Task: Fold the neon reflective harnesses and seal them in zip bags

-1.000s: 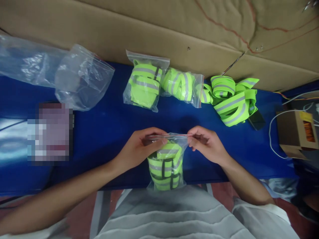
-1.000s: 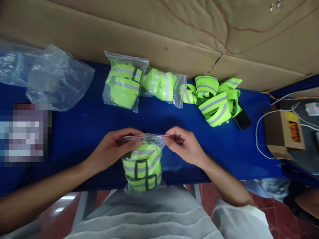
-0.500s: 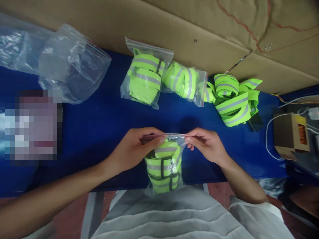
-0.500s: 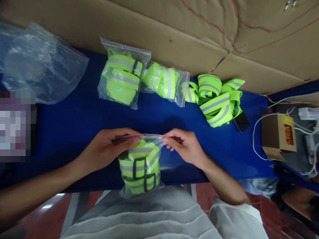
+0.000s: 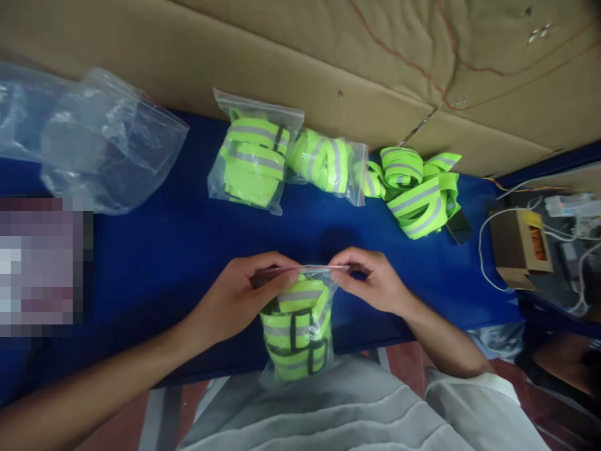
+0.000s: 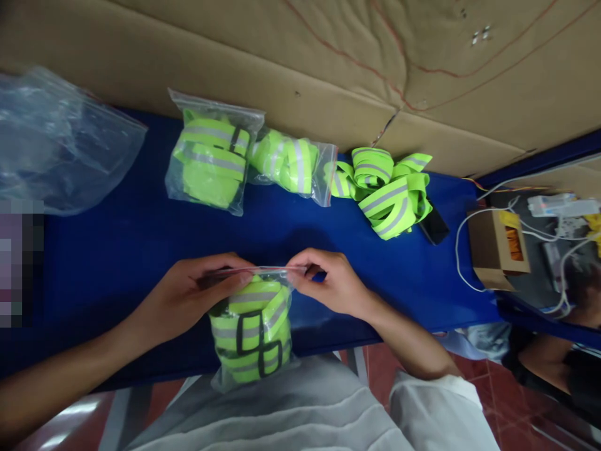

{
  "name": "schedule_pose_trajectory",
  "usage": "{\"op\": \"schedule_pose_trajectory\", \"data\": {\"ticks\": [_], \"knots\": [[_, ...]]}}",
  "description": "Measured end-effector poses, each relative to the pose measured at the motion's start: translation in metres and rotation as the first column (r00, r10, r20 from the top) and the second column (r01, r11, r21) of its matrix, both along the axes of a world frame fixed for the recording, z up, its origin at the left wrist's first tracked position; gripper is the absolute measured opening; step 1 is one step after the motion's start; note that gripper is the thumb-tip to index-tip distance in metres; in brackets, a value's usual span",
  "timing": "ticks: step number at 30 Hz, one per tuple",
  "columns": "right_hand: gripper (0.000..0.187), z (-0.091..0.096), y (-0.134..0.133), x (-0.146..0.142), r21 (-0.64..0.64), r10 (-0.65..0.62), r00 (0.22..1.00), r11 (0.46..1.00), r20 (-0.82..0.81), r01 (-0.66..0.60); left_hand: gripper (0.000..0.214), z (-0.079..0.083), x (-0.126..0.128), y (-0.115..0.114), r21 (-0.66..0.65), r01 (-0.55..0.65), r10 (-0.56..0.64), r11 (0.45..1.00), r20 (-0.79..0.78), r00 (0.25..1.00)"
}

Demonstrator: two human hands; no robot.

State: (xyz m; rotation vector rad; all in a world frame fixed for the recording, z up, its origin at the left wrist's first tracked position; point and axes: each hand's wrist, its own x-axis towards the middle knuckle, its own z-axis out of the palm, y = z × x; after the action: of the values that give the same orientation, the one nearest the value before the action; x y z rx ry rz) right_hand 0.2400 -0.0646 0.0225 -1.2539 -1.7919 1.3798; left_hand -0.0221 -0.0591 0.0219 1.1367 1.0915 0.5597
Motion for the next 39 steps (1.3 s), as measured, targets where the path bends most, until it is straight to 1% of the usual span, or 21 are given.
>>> {"op": "schedule_pose_trajectory", "data": {"ticks": [5,11,15,19,22,26,28,31,34,36,39], "knots": [[0.019,0.0,0.001,-0.005,-0.06,-0.019,0.999,0.998,0.027,0.021,0.031,-0.001,0.002,-0.003,0.019,0.029,-0.029,0.999,0.009,1.0],[0.016,0.0,0.0,-0.003,0.02,0.014,0.999,1.0,0.03,-0.015,0.031,0.001,0.002,-0.003,0.021,0.026,-0.025,0.999,-0.036,0.999],[0.017,0.0,0.001,-0.004,-0.005,0.046,0.999,0.999,0.029,-0.045,0.028,0.003,0.003,-0.003,0.021,0.034,-0.033,0.999,-0.027,0.999],[0.02,0.0,-0.001,-0.007,-0.024,0.019,0.998,1.0,0.056,-0.018,0.027,0.003,0.005,-0.003,-0.008,0.039,-0.039,0.999,0.006,0.999],[0.02,-0.001,-0.003,-0.008,0.004,0.011,0.995,1.0,0.094,-0.011,0.028,0.002,0.006,-0.003,-0.012,0.033,-0.033,0.999,0.023,0.999],[0.017,-0.001,-0.004,-0.006,0.061,0.06,0.994,0.996,0.088,-0.065,0.027,0.002,0.005,-0.004,-0.011,0.045,-0.045,0.999,0.023,0.999],[0.015,-0.001,-0.004,-0.005,0.064,0.077,0.994,0.995,0.08,-0.082,0.026,0.002,0.005,-0.004,-0.007,0.056,-0.055,0.998,0.024,0.998],[0.015,-0.001,-0.005,-0.006,0.042,0.065,0.995,0.997,0.073,-0.068,0.026,0.002,0.005,-0.005,0.009,0.071,-0.071,0.997,0.035,0.997],[0.015,-0.002,-0.006,-0.008,0.008,0.09,0.995,0.996,0.031,-0.09,0.026,0.002,0.006,-0.006,0.029,0.083,-0.084,0.996,0.031,0.996],[0.014,-0.001,-0.007,-0.009,0.017,0.107,0.994,0.994,0.027,-0.107,0.024,0.002,0.007,-0.007,0.064,0.081,-0.081,0.995,0.0,0.997],[0.011,0.0,-0.008,-0.011,0.057,0.082,0.993,0.995,0.079,-0.087,0.022,0.003,0.008,-0.008,0.144,0.069,-0.057,0.987,-0.084,0.995]]}}
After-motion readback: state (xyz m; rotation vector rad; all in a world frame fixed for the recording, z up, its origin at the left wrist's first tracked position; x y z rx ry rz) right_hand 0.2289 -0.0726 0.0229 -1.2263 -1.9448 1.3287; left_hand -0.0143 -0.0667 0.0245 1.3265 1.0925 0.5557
